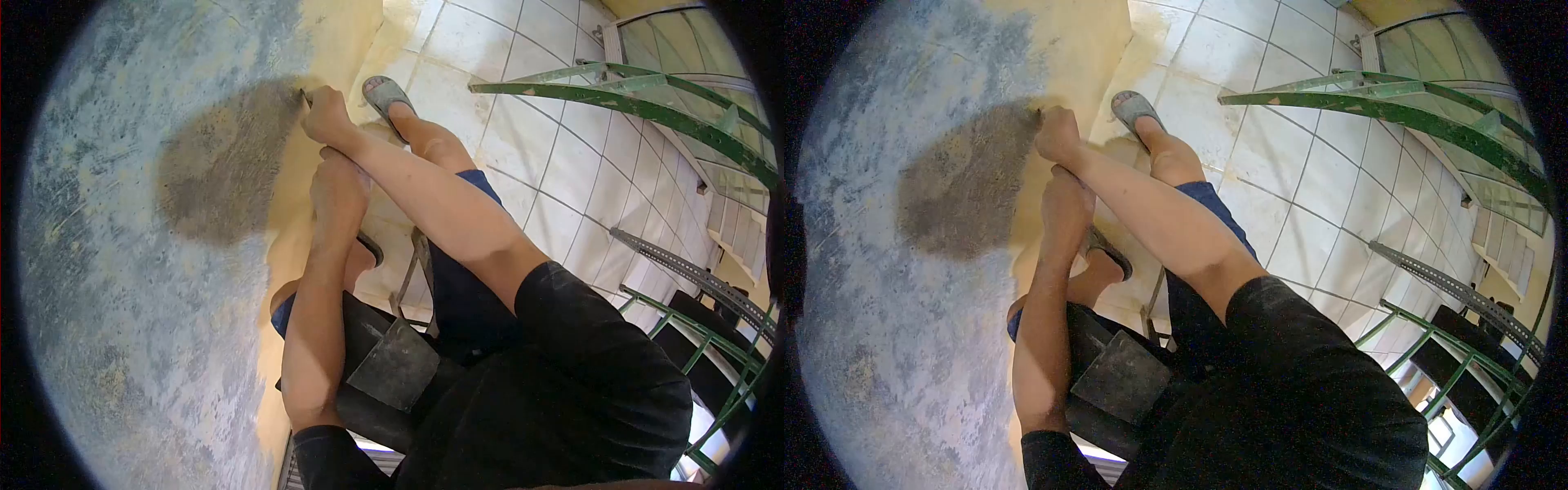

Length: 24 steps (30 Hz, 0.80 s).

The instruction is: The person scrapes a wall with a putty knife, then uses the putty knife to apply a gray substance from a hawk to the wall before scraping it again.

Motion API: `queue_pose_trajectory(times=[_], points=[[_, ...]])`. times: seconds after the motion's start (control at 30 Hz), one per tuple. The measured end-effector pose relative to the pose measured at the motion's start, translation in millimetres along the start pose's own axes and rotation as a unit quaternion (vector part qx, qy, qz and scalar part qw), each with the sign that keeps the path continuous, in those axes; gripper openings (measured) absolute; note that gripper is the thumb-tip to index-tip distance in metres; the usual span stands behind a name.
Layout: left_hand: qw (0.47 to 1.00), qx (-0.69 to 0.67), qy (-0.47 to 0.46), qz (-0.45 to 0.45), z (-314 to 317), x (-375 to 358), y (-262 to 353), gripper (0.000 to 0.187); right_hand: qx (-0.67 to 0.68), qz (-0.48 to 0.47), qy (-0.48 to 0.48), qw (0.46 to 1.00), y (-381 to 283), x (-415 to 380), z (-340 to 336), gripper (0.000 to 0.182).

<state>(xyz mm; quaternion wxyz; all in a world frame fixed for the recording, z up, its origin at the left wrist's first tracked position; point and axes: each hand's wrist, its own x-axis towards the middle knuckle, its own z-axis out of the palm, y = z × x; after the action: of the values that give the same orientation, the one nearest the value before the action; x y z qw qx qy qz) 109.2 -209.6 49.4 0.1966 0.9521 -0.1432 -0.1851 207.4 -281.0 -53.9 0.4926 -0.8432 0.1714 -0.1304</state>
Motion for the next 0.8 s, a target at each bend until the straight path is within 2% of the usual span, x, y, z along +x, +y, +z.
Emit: queue_pose_trajectory(times=[0.17,0.23,0.33,0.47,0.53,0.57,0.63,0.67,0.73,0.8], points=[[1.000,0.027,-0.002,0.005,6.9,0.1,-1.9,0.037,-0.026,-0.030,-0.040,0.998,-13.0,-5.3,-14.0,0.008],[1.000,0.016,0.006,0.005,0.8,-0.7,1.2,0.037,-0.017,0.028,-0.046,0.998,-15.5,-2.5,-7.8,0.010],[1.000,-0.005,-0.008,0.011,-0.6,-0.3,-5.8,0.036,0.000,0.048,-0.005,0.999,-15.2,-1.5,1.5,0.010],[1.000,0.003,0.013,0.000,9.8,8.8,-13.5,0.035,-0.023,0.039,-0.022,0.999,-17.9,-3.5,-6.4,0.011],[1.000,0.009,0.016,-0.004,7.1,9.5,-15.5,0.035,0.037,0.104,-0.007,0.994,-17.0,4.9,-3.3,0.013],[1.000,0.017,0.011,-0.001,6.8,8.6,-15.6,0.035,0.038,0.102,-0.009,0.994,-16.4,3.8,-0.2,0.013],[1.000,0.021,0.003,0.003,6.5,6.6,-11.7,0.036,0.015,0.015,0.020,1.000,-7.5,-1.2,2.8,0.009],[1.000,0.029,0.006,0.000,6.3,6.4,-9.2,0.037,0.012,0.015,0.021,1.000,-3.6,3.3,3.8,0.009],[0.999,0.039,0.004,-0.006,5.4,4.4,-6.0,0.037,0.027,0.076,-0.012,0.997,-7.4,4.6,1.1,0.010],[0.999,0.036,-0.005,0.005,1.5,9.5,-3.8,0.038,0.021,0.082,-0.015,0.996,-9.6,3.8,1.1,0.010]])
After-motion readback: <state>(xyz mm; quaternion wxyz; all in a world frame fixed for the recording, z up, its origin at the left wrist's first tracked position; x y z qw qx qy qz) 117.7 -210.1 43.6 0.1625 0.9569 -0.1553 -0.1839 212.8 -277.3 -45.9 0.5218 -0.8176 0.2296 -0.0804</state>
